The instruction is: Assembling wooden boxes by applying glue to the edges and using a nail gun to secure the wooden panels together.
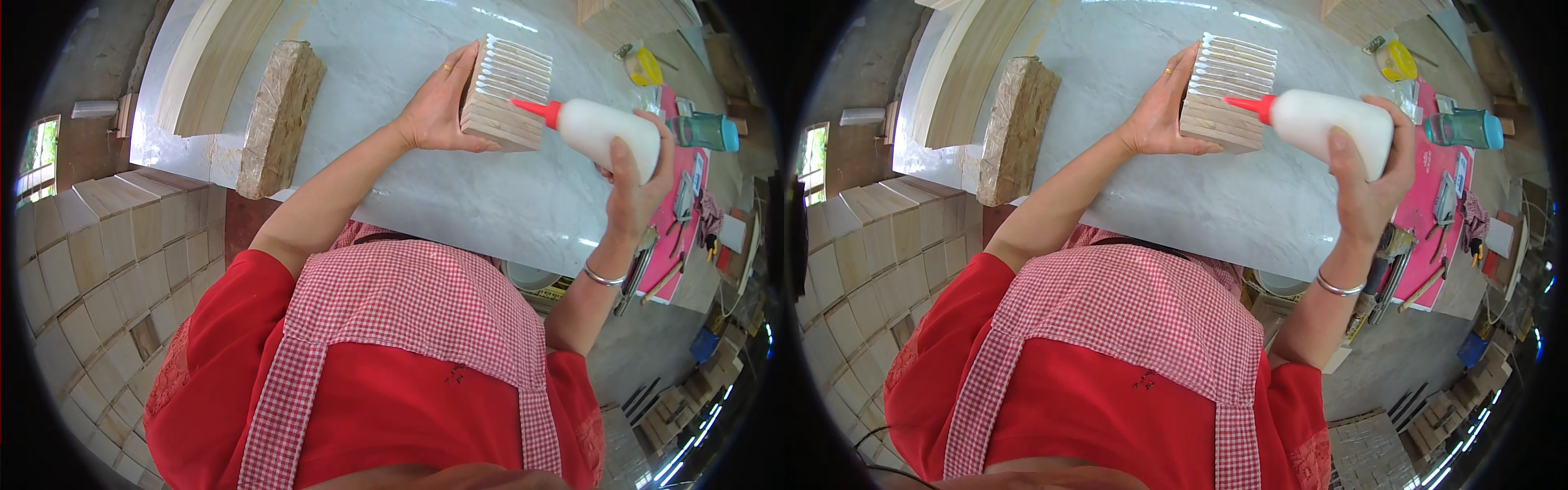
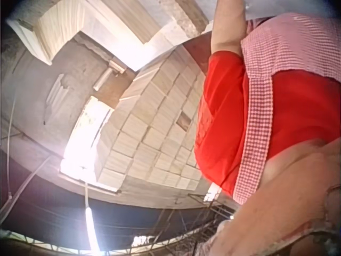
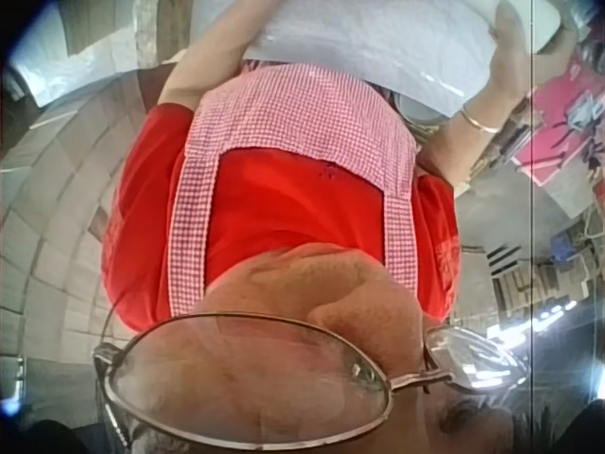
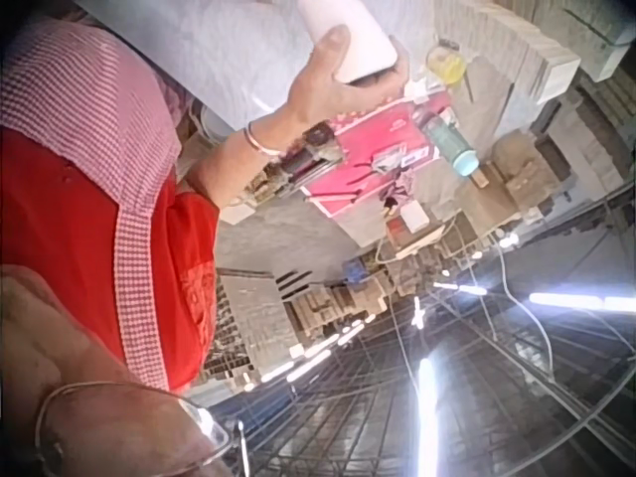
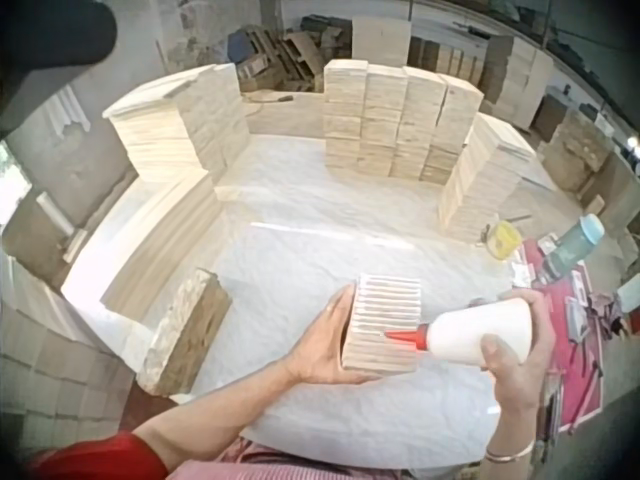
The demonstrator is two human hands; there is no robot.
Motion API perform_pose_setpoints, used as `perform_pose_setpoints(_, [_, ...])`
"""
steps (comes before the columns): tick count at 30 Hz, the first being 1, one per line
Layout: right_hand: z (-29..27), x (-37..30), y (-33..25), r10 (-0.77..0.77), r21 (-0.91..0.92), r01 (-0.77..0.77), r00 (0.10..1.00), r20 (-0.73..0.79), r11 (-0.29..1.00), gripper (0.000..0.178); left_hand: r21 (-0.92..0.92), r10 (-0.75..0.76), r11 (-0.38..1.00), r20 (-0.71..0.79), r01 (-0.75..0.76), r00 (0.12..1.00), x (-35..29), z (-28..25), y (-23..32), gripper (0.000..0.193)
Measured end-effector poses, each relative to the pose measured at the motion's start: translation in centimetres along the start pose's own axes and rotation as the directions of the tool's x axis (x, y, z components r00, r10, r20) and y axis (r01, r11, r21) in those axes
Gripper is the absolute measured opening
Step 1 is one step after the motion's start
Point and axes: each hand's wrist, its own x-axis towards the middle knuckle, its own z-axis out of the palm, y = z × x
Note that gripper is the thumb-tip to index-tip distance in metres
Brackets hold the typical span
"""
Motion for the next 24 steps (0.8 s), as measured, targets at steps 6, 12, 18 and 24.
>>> perform_pose_setpoints(6, [0.3, 0.3, -0.1, -0.036, -0.024, 0.037, 0.999, 0.032, 0.999, 0.048, 0.026, -0.004, 1.0, 0.003, 0.004, 1.0, 0.0, -0.2, 0.3, 0.135])
perform_pose_setpoints(12, [0.4, 0.5, 0.0, -0.08, -0.06, 0.084, 0.994, 0.07, 0.995, 0.048, 0.01, 0.008, 1.0, -0.008, -0.008, 1.0, 0.0, 0.0, 0.0, 0.134])
perform_pose_setpoints(18, [-3.3, 0.2, 0.5, -0.121, -0.149, 0.12, 0.993, 0.004, 0.982, 0.048, -0.036, -0.001, 0.999, -0.018, 0.0, 1.0, -0.1, 0.0, -0.1, 0.133])
perform_pose_setpoints(24, [-2.5, -0.3, 0.3, -0.038, -0.086, 0.035, 0.999, -0.028, 0.996, 0.049, -0.028, 0.004, 1.0, -0.017, -0.004, 1.0, 0.0, 0.1, -0.2, 0.132])
